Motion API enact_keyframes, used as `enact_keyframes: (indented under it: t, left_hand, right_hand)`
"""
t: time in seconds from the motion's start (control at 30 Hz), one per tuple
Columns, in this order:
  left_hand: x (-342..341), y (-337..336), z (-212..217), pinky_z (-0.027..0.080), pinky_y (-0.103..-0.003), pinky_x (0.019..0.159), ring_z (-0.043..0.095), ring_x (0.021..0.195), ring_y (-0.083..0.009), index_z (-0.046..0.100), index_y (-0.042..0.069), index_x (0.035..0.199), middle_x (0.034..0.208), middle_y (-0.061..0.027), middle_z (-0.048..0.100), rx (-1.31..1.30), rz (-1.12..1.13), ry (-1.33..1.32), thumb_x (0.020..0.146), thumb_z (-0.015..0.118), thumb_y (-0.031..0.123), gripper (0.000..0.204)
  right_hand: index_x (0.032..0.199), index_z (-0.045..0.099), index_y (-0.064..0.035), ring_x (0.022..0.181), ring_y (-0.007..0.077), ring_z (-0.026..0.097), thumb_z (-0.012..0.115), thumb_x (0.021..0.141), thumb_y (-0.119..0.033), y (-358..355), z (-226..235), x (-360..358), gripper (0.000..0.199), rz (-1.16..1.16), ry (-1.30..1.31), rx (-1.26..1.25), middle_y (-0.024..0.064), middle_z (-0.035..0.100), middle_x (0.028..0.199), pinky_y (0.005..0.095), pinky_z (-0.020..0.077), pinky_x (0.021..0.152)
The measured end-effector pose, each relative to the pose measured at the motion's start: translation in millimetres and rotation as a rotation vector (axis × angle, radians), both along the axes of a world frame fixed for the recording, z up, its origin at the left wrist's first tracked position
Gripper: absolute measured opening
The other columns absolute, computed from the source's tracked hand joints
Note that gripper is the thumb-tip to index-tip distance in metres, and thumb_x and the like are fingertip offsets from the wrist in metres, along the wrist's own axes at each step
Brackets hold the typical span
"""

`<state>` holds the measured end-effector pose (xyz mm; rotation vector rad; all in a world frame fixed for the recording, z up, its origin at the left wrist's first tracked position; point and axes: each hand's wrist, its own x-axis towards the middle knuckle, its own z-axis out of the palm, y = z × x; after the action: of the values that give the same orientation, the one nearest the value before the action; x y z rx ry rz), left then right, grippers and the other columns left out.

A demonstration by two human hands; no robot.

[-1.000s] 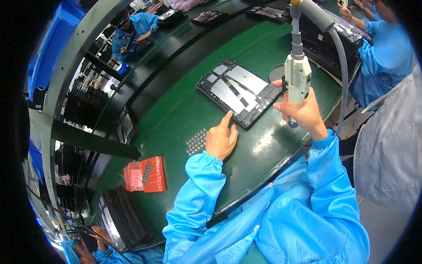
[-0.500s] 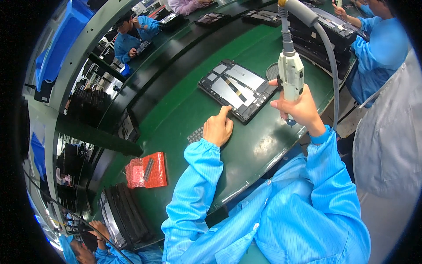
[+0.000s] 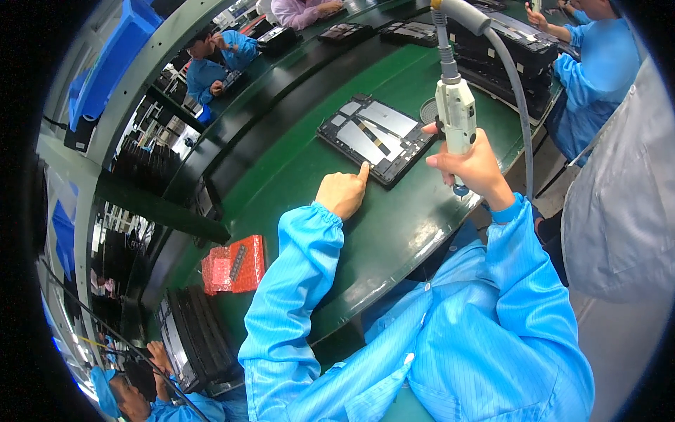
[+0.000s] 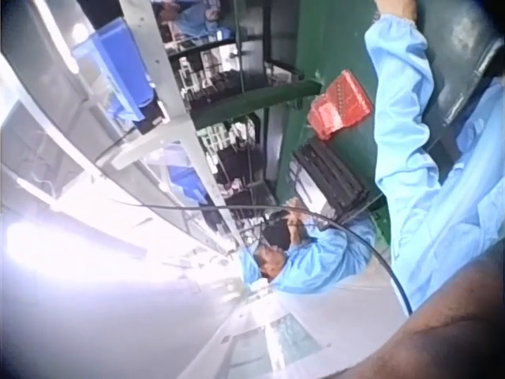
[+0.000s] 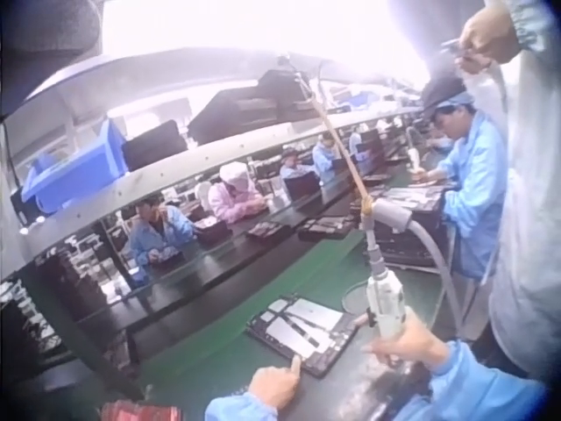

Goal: The person assembles electronic components by securing them with screws using an electric screwdriver.

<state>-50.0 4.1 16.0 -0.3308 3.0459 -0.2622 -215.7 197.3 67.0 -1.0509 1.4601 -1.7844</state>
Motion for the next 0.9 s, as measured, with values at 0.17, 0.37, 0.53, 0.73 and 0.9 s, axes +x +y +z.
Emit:
enact_keyframes:
  t: [0.17, 0.37, 0.53, 0.73, 0.9]
  left_hand:
    - [17.1, 23.2, -27.0, 0.049, -0.041, 0.056, 0.061, 0.062, -0.0303, 0.049, 0.003, 0.122, 0.068, -0.0128, 0.06, 0.146, 0.148, 0.348, 0.076, 0.054, 0.012, 0.047]
    - [26.1, 32.4, -38.8, 0.046, -0.04, 0.053, 0.056, 0.058, -0.0292, 0.063, 0.009, 0.101, 0.064, -0.0096, 0.054, 0.33, 0.07, 0.656, 0.073, 0.058, 0.011, 0.029]
    - [27.1, 34.9, -30.3, 0.044, -0.038, 0.05, 0.054, 0.054, -0.0281, 0.065, 0.008, 0.096, 0.059, -0.0097, 0.051, 0.344, 0.125, 0.65, 0.07, 0.061, 0.007, 0.026]
    - [20.2, 35.8, -25.7, 0.044, -0.035, 0.05, 0.056, 0.059, -0.0245, 0.066, 0.004, 0.089, 0.064, -0.0068, 0.053, 0.321, 0.049, 0.716, 0.065, 0.073, 0.007, 0.025]
    - [-31.6, 43.2, -10.2, 0.046, -0.044, 0.086, 0.06, 0.096, -0.0343, 0.063, -0.004, 0.09, 0.091, -0.0162, 0.064, 0.435, -0.121, 0.78, 0.061, 0.076, 0.004, 0.033]
  right_hand:
    - [0.115, 0.048, 0.0076, 0.042, 0.0098, 0.049, 0.066, 0.068, 0.004, -0.9, 0.7, -7.5, 0.05, -0.01, 0.043, 0.002, 0.0021, 0.051, 0.053, 0.0218, 0.0379, 0.042]
    - [0.113, 0.05, 0.0073, 0.043, 0.0081, 0.049, 0.068, 0.071, 0.002, -14.9, -5.1, -51.0, 0.046, -0.21, 0.091, -0.168, 0.0007, 0.051, 0.053, 0.0216, 0.0391, 0.041]
    - [0.098, 0.053, 0.0043, 0.043, 0.0111, 0.05, 0.066, 0.073, 0.003, -55.0, -8.7, -97.3, 0.028, -0.228, -0.038, -0.393, 0.003, 0.053, 0.058, 0.0248, 0.0427, 0.042]
    - [0.1, 0.05, 0.0039, 0.044, 0.012, 0.049, 0.064, 0.074, 0.004, -95.0, -23.6, -120.4, 0.03, -0.164, 0.009, -0.302, 0.0049, 0.052, 0.059, 0.0262, 0.0426, 0.044]
    - [0.107, 0.049, 0.007, 0.045, 0.0113, 0.05, 0.064, 0.074, 0.004, -109.5, -27.9, -125.9, 0.037, -0.126, 0.071, -0.211, 0.0046, 0.053, 0.057, 0.0241, 0.0411, 0.044]
